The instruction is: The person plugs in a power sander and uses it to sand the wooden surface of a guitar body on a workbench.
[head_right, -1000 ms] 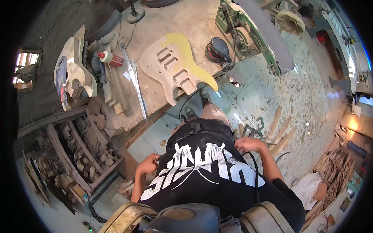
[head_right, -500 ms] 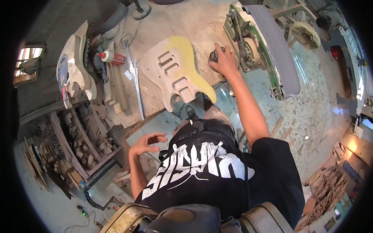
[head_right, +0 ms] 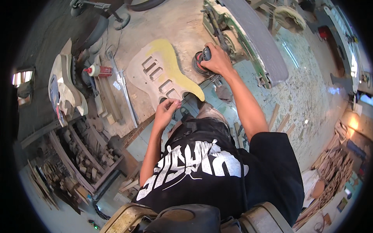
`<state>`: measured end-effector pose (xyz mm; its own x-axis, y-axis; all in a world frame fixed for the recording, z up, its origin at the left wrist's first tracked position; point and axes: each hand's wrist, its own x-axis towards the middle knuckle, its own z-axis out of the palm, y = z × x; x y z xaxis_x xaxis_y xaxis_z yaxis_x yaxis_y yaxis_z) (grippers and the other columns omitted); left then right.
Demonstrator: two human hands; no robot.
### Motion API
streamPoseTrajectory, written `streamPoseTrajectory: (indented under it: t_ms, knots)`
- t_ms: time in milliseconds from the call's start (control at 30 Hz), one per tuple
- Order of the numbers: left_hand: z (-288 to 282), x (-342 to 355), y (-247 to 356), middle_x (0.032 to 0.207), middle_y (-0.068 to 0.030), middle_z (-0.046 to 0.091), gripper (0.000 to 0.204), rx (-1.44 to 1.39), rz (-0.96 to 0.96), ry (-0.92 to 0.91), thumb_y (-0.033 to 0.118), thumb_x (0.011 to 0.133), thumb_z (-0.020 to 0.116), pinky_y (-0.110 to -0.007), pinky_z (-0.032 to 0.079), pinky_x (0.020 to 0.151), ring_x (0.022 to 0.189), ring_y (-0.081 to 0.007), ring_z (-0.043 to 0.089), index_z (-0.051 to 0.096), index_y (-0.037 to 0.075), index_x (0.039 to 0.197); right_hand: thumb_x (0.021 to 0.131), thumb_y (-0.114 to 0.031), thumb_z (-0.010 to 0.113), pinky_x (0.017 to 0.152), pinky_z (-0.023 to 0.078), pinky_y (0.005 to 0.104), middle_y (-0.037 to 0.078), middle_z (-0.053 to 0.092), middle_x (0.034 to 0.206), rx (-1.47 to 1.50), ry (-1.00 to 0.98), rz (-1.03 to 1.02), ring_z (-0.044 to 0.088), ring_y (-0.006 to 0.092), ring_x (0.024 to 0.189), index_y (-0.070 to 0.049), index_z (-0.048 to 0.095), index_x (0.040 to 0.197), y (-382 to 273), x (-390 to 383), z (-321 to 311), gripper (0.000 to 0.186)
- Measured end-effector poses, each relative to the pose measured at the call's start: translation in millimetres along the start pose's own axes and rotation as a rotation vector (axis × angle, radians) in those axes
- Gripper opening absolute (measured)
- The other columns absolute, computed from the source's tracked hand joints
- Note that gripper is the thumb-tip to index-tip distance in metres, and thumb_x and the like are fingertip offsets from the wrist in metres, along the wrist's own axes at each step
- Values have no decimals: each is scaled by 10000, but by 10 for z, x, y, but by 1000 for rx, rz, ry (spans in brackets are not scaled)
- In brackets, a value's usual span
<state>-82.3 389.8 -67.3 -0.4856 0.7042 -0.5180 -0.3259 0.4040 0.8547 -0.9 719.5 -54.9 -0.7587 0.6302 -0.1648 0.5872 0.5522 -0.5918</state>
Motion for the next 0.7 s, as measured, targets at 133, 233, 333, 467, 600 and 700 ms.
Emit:
streamPoseTrajectory:
  t_ms: [133, 233, 333, 467, 600, 700]
  knots:
    - [265, 267, -107, 1302, -178, 735, 357, 225, 54, -247, 78, 1019, 661, -354, 551, 1038, 1188, -237, 710, 664, -66, 1346, 693, -310, 791, 993, 548, 508, 250, 679, 1274, 94, 185, 61, 675, 466, 1154, -112, 598, 1361, -288, -620, -273, 723]
    - [540, 473, -390, 1390, -203, 695, 584, 344, 169, -381, 124, 950, 707, -392, 540, 1061, 1246, -298, 688, 556, -45, 1489, 703, -252, 800, 902, 593, 454, 211, 709, 1143, 188, 386, -8, 734, 390, 1027, -55, 593, 1287, -438, -1022, -474, 651]
    - [884, 518, -341, 1445, -224, 637, 722, 465, 317, -521, 199, 934, 770, -415, 515, 1094, 1290, -325, 650, 476, -35, 1550, 796, -186, 765, 838, 607, 360, 122, 700, 1132, 715, 343, 143, 737, 251, 889, -70, 590, 1307, -480, -1400, -703, 553]
    - [1364, 121, -56, 1412, -219, 619, 792, 417, 861, -322, 277, 938, 825, -427, 503, 1100, 1281, -310, 637, 421, -34, 1545, 877, -153, 690, 678, 614, 351, 82, 661, 1096, 1182, 317, 263, 705, 187, 823, -61, 566, 1329, -662, -1847, -847, 478]
    - [1439, -132, -15, 1354, -102, 662, 510, 124, 685, -244, 295, 1009, 761, -403, 522, 1046, 1203, -267, 661, 568, 78, 1428, 891, -134, 642, 683, 611, 369, 94, 644, 1134, 1280, 348, 230, 674, 183, 872, -49, 558, 1338, -811, -2017, -653, 462]
    - [1070, -230, 72, 1138, -132, 775, 369, 666, 876, -239, 271, 1058, 667, -426, 569, 885, 981, -222, 743, 624, 17, 1322, 889, -124, 635, 752, 600, 353, 98, 639, 1153, 1274, 369, 176, 670, 182, 892, -42, 556, 1331, -957, -1983, -550, 456]
